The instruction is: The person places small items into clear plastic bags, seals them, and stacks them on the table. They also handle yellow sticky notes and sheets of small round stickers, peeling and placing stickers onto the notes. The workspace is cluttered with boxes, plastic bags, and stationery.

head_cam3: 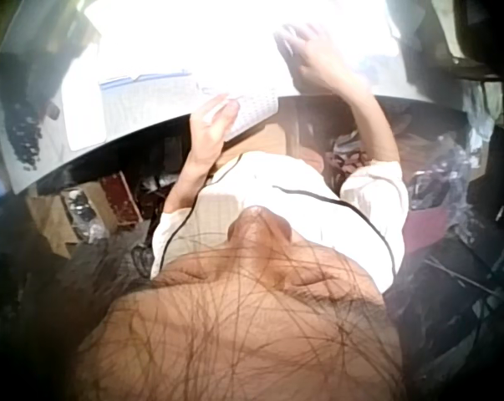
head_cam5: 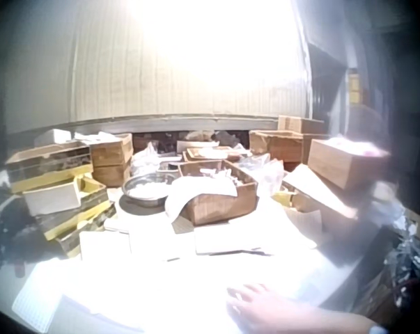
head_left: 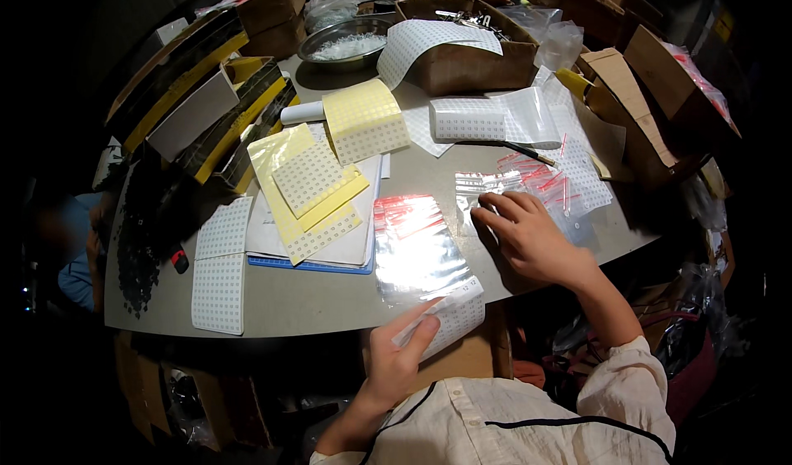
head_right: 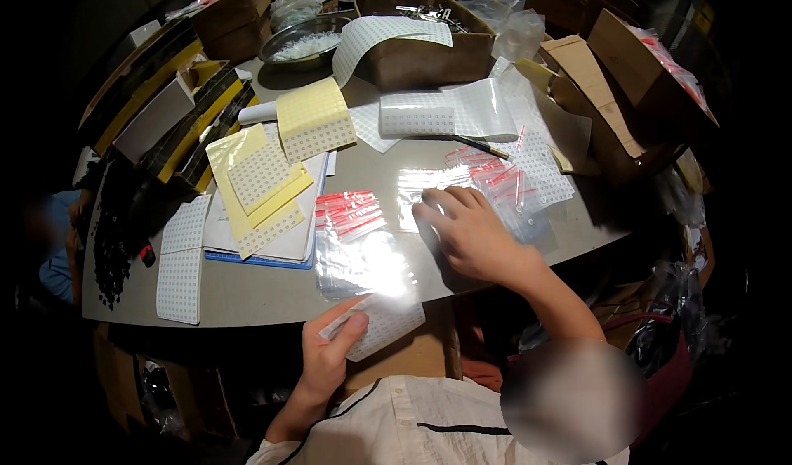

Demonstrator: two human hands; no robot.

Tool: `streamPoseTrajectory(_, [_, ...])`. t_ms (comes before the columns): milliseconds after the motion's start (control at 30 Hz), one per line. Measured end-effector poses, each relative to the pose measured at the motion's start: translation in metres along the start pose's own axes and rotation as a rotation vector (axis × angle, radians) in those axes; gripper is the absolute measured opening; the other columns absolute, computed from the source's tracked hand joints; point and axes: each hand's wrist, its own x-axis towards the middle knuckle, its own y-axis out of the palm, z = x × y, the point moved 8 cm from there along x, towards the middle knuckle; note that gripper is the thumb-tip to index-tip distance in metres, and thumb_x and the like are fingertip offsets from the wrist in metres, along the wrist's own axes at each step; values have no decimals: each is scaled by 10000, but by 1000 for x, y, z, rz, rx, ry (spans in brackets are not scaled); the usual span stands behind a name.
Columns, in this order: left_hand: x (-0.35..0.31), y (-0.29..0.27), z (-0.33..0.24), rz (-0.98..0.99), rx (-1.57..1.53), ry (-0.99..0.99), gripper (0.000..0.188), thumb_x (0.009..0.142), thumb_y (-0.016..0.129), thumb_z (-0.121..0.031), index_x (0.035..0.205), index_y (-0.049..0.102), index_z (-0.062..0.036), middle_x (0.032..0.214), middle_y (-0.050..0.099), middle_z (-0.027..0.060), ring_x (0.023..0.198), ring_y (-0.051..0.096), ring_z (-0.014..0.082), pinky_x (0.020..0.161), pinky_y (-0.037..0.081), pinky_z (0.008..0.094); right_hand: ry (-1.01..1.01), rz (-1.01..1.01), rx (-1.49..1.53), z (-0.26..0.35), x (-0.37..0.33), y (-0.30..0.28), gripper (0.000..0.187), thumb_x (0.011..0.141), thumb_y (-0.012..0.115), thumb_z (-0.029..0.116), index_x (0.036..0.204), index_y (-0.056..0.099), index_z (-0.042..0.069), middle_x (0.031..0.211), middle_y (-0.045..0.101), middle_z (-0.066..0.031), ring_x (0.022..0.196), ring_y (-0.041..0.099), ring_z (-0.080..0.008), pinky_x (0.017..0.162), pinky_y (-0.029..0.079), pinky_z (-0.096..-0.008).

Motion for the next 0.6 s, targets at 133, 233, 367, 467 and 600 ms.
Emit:
streamPoseTrajectory(133, [-4, -4, -6, -39, -17, -13, 368, 1043, 656, -172, 1319, 690, 69, 1108, 736, 57, 990, 628, 107, 897, 476, 240, -24, -134, 193, -5, 5, -18, 532, 808, 671, -16, 1335, 619, 36, 1413, 579, -181, 1297, 542, -392, 1120, 432, -485])
streamPoseTrajectory(233, [-4, -8, -13, -66, -45, 0, 375, 1042, 659, -184, 1317, 691, 69, 1109, 735, 60, 990, 628, 107, 896, 476, 241, -127, -195, 431, 23, 0, -38, 450, 840, 680, -35, 1286, 654, 21, 1339, 633, -178, 1229, 603, -379, 1062, 489, -461])
streamPoseTrajectory(367, [0, -3, -14, -37, -102, -4, 376, 1045, 656, -199, 1312, 696, 64, 1110, 735, 61, 992, 631, 110, 898, 479, 245, -230, -81, 480, 61, -10, -34, 379, 874, 730, -1, 1244, 645, -1, 1237, 665, -172, 1124, 653, -361, 986, 525, -443])
streamPoseTrajectory(467, [0, -1, -13, -15, -43, 3, 364, 1046, 657, -190, 1307, 699, 60, 1114, 737, 61, 999, 634, 111, 905, 482, 246, -260, -63, 458, 67, -13, -25, 325, 878, 765, 37, 1177, 641, 6, 1104, 667, -154, 1050, 660, -348, 923, 531, -436])
streamPoseTrajectory(600, [3, 0, -5, 18, 39, 7, 316, 1042, 641, -131, 1294, 714, 44, 1147, 749, 85, 1049, 643, 128, 951, 493, 273, -274, -85, 455, 64, -18, -20, 257, 873, 773, 41, 1097, 650, 18, 1012, 659, -136, 977, 665, -338, 874, 534, -423])
